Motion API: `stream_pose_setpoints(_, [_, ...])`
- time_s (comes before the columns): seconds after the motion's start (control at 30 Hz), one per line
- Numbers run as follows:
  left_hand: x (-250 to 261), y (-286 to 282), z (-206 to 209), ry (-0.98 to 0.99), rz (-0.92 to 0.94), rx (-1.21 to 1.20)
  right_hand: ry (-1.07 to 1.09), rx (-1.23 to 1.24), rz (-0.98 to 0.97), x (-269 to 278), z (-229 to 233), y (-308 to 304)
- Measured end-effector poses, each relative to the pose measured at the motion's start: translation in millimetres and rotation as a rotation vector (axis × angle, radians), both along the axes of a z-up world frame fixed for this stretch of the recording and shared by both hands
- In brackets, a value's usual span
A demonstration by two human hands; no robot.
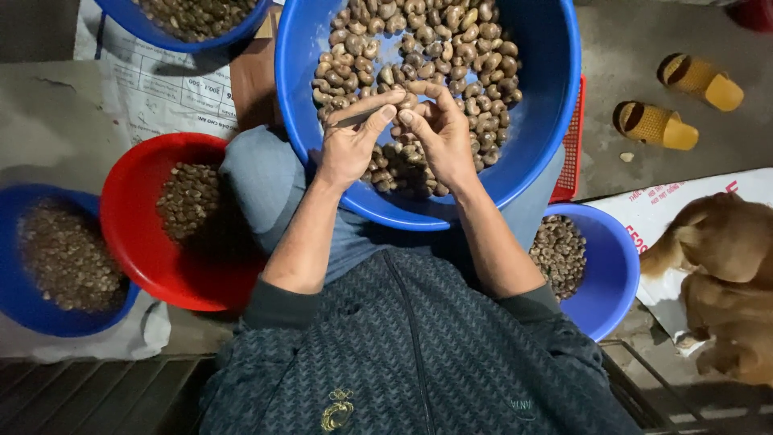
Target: Manually shelling and sorting nuts using a small metal tool while sitting on the floor.
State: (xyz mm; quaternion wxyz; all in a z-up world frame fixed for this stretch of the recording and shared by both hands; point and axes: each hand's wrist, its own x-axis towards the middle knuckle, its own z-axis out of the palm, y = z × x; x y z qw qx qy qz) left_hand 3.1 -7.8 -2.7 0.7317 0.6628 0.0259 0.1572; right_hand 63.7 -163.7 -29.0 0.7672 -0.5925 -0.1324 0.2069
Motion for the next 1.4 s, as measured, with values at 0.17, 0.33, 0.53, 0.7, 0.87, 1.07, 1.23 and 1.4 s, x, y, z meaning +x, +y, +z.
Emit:
stream_pose_setpoints(0.17, [0,-1,-1,-0.002,-0.015,0.019,-0.052,-0.018,-0.009,-1,7,0])
stream_pose_setpoints(0.33, [2,0,2,-0.028,-0.058,0.003,-0.052,0.003,-0.014,0,-1,-6])
stream_pose_setpoints(0.53, [3,0,-1,-0.068,-0.051,0.085,-0.086,-0.061,-0.017,-1,5,-8])
stream_pose_setpoints(0.7, [5,-4,-6,-0.097,-0.026,0.087,-0.047,-0.118,-0.031,-6,15,-7])
stream_pose_setpoints(0.87, [2,-3,0,-0.031,0.029,0.082,-0.091,-0.166,-0.048,-14,19,-13])
stream_pose_setpoints(1.07, [-2,6,0,0.212,0.111,0.052,-0.265,-0.37,-0.206,-28,55,-85])
stream_pose_setpoints(1.23, [-4,7,-16,0.283,0.121,0.068,-0.209,-0.554,-0.446,-59,51,-179])
stream_pose_setpoints(1.4, [-4,5,-16,0.327,0.092,0.073,-0.066,-1.078,-0.491,-108,-54,-295])
